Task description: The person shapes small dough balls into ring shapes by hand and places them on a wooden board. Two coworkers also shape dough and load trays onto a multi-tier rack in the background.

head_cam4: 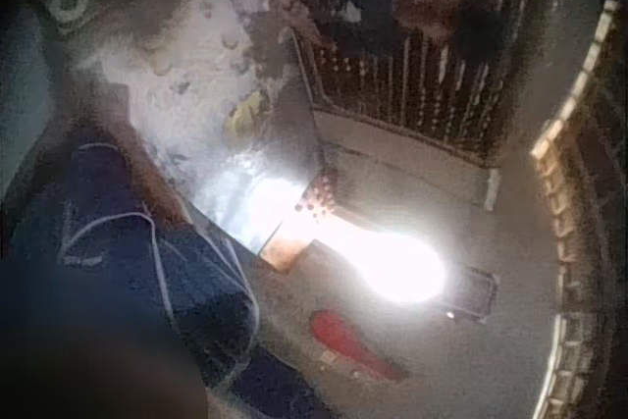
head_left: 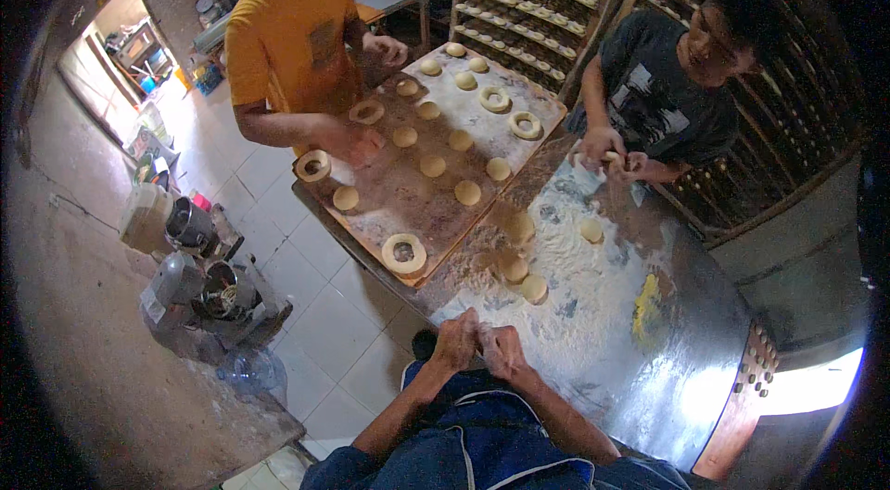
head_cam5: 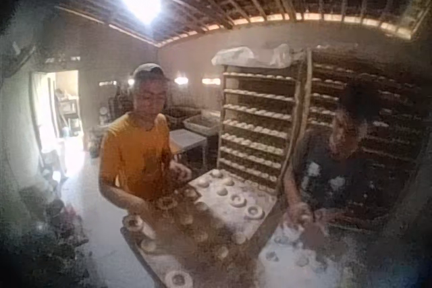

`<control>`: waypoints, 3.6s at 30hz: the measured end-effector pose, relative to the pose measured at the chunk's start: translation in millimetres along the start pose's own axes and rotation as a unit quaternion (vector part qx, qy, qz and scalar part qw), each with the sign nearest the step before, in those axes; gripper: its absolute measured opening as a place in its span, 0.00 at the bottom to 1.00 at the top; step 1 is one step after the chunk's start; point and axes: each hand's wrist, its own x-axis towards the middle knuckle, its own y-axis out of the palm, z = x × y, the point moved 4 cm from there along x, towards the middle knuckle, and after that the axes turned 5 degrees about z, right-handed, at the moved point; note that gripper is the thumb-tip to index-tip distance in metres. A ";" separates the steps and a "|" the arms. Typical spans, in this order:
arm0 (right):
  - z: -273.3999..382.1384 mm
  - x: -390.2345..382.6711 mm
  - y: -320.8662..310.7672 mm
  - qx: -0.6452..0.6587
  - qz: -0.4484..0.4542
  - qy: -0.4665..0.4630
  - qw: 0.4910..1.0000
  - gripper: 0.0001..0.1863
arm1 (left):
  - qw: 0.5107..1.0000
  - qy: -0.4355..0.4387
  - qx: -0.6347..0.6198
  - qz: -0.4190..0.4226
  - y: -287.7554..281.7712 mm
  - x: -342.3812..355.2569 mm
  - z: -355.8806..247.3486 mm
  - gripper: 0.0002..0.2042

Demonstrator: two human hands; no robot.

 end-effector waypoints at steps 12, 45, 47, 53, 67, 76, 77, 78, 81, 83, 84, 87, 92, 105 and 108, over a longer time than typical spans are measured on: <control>89.1 53.3 48.6 0.059 0.055 -0.107 0.991 0.20 | 0.897 -0.079 -0.425 -0.094 -88.5 5.9 18.0 0.18; 17.1 225.3 -70.8 -0.301 -0.270 -0.072 0.912 0.18 | 0.915 0.052 0.398 -0.046 -121.8 246.1 -13.1 0.12; 9.4 244.6 -67.0 -0.379 -0.187 -0.097 0.901 0.19 | 0.913 0.094 0.396 -0.034 -115.8 266.9 -15.5 0.11; -11.2 277.9 -77.6 -0.236 -0.115 0.065 0.963 0.19 | 0.925 0.084 0.356 0.107 -115.0 327.0 41.3 0.15; -138.0 89.7 -173.7 -0.094 -0.293 0.224 0.925 0.20 | 0.965 0.017 0.183 0.190 55.7 230.0 -25.6 0.16; -52.7 233.7 -151.2 -0.185 -0.277 0.043 0.942 0.16 | 0.896 0.130 0.421 0.052 25.4 297.3 -60.8 0.20; -52.2 252.6 -136.1 -0.244 -0.298 0.041 0.922 0.17 | 0.871 0.176 0.456 -0.044 13.2 325.1 -34.2 0.19; -41.6 278.2 -122.1 -0.300 -0.317 0.023 0.899 0.19 | 0.830 0.235 0.499 -0.082 -13.4 359.0 16.7 0.16; -36.7 298.4 -130.1 -0.184 -0.201 0.231 0.934 0.23 | 0.881 0.058 0.451 0.130 -38.6 412.8 45.9 0.11; -27.2 298.1 -127.2 -0.128 -0.224 0.180 0.949 0.25 | 0.889 0.066 0.432 0.135 -49.3 422.2 47.4 0.11; -27.4 293.5 -127.5 -0.101 -0.235 0.155 0.954 0.26 | 0.894 0.067 0.422 0.137 -48.1 421.1 46.9 0.11; -30.7 247.9 -128.5 0.043 -0.290 0.001 0.956 0.36 | 0.904 0.129 0.351 0.209 -23.0 404.2 25.3 0.14; -69.5 97.6 -173.7 -0.024 -0.308 0.122 0.943 0.19 | 0.940 0.133 0.207 0.238 73.5 327.6 -38.9 0.23; -142.8 -12.5 -177.8 0.057 -0.387 0.201 0.898 0.18 | 0.966 0.034 -0.056 0.249 181.6 133.3 0.9 0.16; -103.8 -30.3 -170.0 0.191 -0.382 0.164 0.889 0.22 | 0.932 -0.100 -0.189 0.294 183.4 104.9 -19.5 0.18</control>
